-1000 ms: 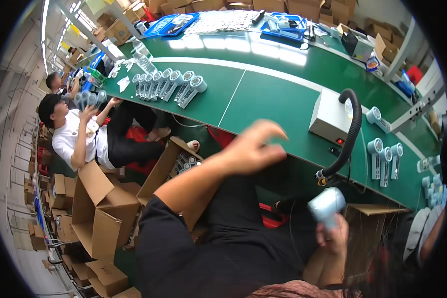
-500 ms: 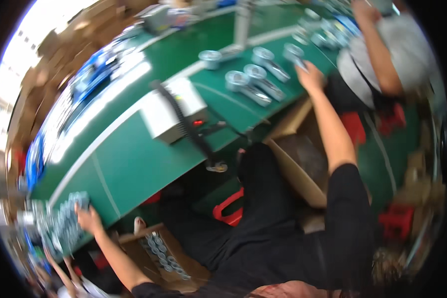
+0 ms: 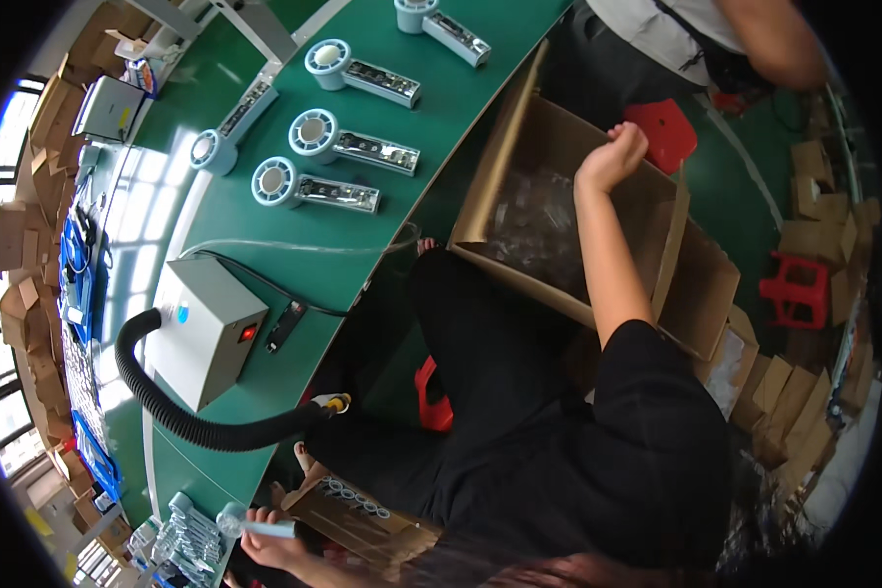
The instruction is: Assembling and packaging handheld electronic devices on a production line.
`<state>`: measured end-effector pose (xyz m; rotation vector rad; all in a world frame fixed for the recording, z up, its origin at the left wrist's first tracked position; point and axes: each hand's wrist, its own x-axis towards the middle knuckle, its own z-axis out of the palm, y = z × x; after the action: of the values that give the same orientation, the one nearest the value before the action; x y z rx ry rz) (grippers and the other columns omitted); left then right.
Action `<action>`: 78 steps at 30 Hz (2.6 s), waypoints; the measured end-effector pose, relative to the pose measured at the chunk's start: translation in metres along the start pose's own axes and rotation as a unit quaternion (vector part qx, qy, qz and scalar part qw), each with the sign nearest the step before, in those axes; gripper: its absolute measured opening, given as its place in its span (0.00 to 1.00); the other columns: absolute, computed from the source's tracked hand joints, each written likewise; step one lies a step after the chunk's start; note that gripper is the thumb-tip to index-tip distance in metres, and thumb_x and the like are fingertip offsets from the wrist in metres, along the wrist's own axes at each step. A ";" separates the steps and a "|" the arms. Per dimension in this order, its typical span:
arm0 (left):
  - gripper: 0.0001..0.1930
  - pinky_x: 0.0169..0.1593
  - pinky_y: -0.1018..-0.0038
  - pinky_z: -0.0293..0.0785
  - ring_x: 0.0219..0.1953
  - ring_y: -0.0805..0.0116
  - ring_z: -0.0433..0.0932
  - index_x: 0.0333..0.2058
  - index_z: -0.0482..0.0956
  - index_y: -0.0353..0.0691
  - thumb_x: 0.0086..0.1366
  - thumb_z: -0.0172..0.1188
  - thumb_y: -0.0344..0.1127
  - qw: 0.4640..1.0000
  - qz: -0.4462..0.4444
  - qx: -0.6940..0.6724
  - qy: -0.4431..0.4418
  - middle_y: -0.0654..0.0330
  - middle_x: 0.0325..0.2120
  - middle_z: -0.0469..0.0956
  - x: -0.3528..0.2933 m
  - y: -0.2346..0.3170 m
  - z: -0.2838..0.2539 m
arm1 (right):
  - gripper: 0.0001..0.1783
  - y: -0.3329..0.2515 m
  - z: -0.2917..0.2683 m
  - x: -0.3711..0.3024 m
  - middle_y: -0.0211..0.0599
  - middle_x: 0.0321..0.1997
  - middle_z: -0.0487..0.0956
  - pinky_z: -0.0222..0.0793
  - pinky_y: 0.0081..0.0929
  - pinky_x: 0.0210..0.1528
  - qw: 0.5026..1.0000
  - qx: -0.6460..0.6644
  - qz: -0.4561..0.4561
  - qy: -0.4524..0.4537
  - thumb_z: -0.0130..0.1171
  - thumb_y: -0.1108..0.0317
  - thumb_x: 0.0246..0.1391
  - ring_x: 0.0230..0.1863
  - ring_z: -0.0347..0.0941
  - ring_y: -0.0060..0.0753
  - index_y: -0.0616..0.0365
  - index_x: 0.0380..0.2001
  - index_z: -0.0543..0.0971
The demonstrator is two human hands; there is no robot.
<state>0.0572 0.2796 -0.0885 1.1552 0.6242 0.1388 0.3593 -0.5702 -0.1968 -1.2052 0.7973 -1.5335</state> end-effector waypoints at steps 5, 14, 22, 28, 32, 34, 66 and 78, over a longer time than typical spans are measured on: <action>0.17 0.48 0.67 0.75 0.41 0.64 0.75 0.51 0.73 0.35 0.72 0.52 0.42 0.994 -0.028 -0.012 -0.107 0.55 0.46 0.78 0.028 -0.031 0.065 | 0.15 0.143 -0.028 -0.026 0.37 0.37 0.80 0.69 0.27 0.50 0.966 -0.189 0.166 -0.057 0.52 0.57 0.66 0.38 0.74 0.35 0.60 0.40 0.78; 0.17 0.28 0.84 0.64 0.24 0.80 0.65 0.58 0.72 0.44 0.74 0.55 0.38 0.958 0.109 0.197 0.177 0.68 0.32 0.70 0.058 -0.048 0.107 | 0.19 0.286 -0.172 -0.054 0.44 0.49 0.79 0.72 0.36 0.54 0.728 -0.558 0.082 -0.390 0.50 0.58 0.64 0.45 0.77 0.42 0.57 0.53 0.75; 0.25 0.24 0.82 0.69 0.20 0.80 0.63 0.69 0.60 0.46 0.77 0.51 0.35 0.979 0.102 0.084 0.154 0.67 0.29 0.67 0.063 -0.047 0.043 | 0.27 0.360 -0.252 -0.081 0.49 0.57 0.79 0.75 0.43 0.56 0.450 -0.713 0.004 -0.538 0.50 0.59 0.63 0.50 0.78 0.47 0.55 0.63 0.74; 0.25 0.24 0.81 0.72 0.19 0.79 0.64 0.69 0.59 0.43 0.78 0.51 0.36 0.970 0.141 0.125 0.152 0.66 0.29 0.67 0.059 -0.056 0.041 | 0.27 0.354 -0.287 -0.101 0.49 0.55 0.79 0.75 0.41 0.53 0.552 -0.665 0.143 -0.482 0.50 0.59 0.62 0.49 0.79 0.46 0.55 0.62 0.73; 0.21 0.32 0.77 0.73 0.27 0.74 0.67 0.64 0.64 0.39 0.77 0.51 0.36 0.944 0.170 0.244 0.144 0.63 0.35 0.70 0.060 -0.055 0.021 | 0.27 0.361 -0.275 -0.084 0.49 0.54 0.79 0.75 0.40 0.51 0.608 -0.625 0.224 -0.435 0.51 0.59 0.62 0.48 0.79 0.45 0.55 0.62 0.72; 0.15 0.46 0.69 0.73 0.42 0.66 0.73 0.56 0.72 0.38 0.75 0.50 0.35 0.823 0.165 0.516 0.170 0.56 0.47 0.75 0.062 -0.051 -0.007 | 0.27 0.369 -0.251 -0.077 0.49 0.54 0.79 0.76 0.39 0.50 0.637 -0.599 0.260 -0.409 0.51 0.59 0.62 0.48 0.79 0.44 0.55 0.62 0.72; 0.36 0.39 0.66 0.83 0.41 0.58 0.81 0.63 0.63 0.50 0.59 0.69 0.25 0.987 0.146 0.018 -0.065 0.51 0.49 0.76 0.003 -0.251 0.279 | 0.25 -0.132 -0.161 -0.255 0.38 0.52 0.76 0.72 0.27 0.41 0.718 -0.014 0.398 -0.571 0.50 0.59 0.72 0.40 0.76 0.32 0.47 0.68 0.62; 0.24 0.50 0.54 0.75 0.50 0.47 0.78 0.65 0.60 0.63 0.74 0.47 0.59 0.756 -0.009 -0.612 -0.232 0.50 0.57 0.70 -0.119 -0.095 0.226 | 0.13 -0.054 -0.136 -0.444 0.37 0.41 0.80 0.75 0.23 0.43 0.467 -0.069 0.691 -0.547 0.55 0.58 0.69 0.36 0.77 0.32 0.56 0.44 0.75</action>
<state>0.0587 0.0077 -0.0681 -0.1299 0.0029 0.1895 0.2213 -0.1415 -0.3222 -0.8214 0.5773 0.7286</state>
